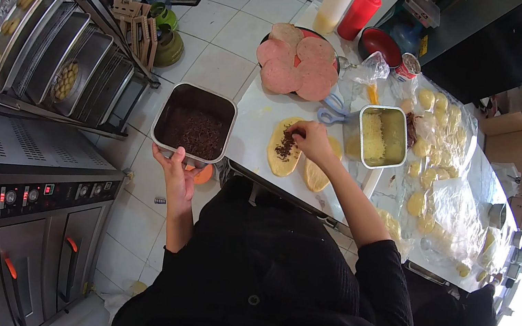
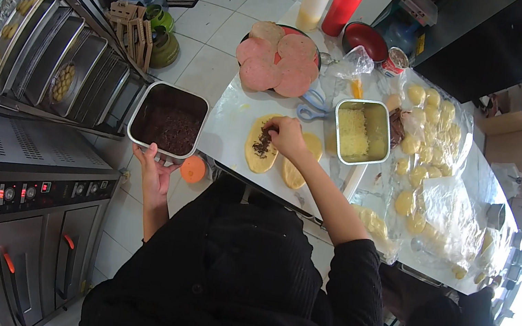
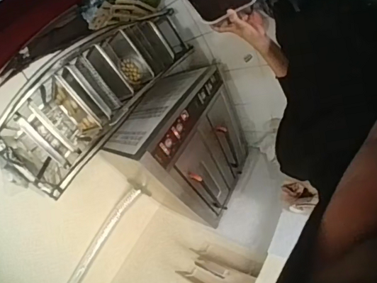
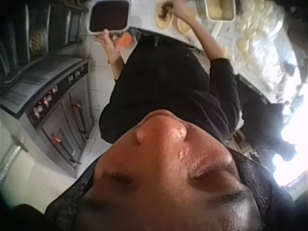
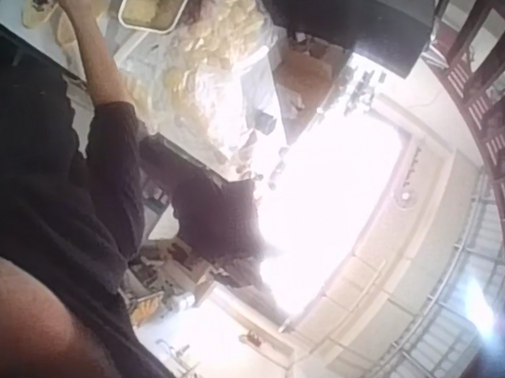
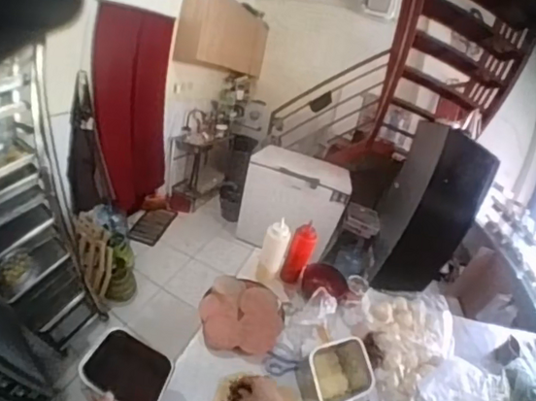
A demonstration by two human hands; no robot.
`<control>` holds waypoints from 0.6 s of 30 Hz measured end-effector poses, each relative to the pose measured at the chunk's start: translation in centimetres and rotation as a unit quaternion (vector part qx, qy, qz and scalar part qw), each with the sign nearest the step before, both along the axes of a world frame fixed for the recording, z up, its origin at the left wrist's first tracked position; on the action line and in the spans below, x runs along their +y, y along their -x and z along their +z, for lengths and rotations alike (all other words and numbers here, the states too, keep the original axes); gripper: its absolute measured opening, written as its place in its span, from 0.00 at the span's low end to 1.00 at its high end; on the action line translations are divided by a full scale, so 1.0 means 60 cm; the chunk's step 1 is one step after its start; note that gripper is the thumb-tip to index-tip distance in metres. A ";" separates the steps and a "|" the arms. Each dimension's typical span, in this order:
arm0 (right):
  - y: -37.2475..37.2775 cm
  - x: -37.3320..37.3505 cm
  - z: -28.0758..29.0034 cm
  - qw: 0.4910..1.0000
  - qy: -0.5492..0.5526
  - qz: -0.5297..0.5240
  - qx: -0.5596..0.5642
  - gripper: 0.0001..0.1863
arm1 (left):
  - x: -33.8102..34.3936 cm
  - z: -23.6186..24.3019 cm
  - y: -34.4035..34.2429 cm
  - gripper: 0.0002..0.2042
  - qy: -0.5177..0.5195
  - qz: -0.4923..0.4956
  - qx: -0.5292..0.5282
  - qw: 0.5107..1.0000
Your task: The person places a tray of dough into a rack, rolls out dough with a rolling pin, adds chocolate sprinkles and cheese from containers, and folds the dough over the filling.
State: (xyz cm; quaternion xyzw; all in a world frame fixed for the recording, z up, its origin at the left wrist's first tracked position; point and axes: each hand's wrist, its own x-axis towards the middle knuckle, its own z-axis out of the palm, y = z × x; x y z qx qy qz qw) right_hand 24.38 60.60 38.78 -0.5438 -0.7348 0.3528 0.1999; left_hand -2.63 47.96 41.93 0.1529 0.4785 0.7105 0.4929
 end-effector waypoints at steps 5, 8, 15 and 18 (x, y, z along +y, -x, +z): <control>0.005 0.003 0.003 0.999 -0.023 -0.023 0.021 0.10 | 0.000 0.004 -0.003 0.38 0.005 0.005 -0.008 1.000; 0.008 -0.024 0.015 0.999 0.035 0.035 -0.009 0.10 | 0.000 0.003 -0.001 0.38 0.007 0.005 -0.005 1.000; 0.009 -0.025 0.011 0.997 0.042 0.056 -0.018 0.09 | 0.004 -0.002 0.003 0.38 0.010 0.013 0.002 1.000; 0.003 0.001 0.003 1.000 -0.003 0.001 -0.025 0.09 | 0.007 0.004 -0.002 0.38 0.009 0.019 0.007 1.000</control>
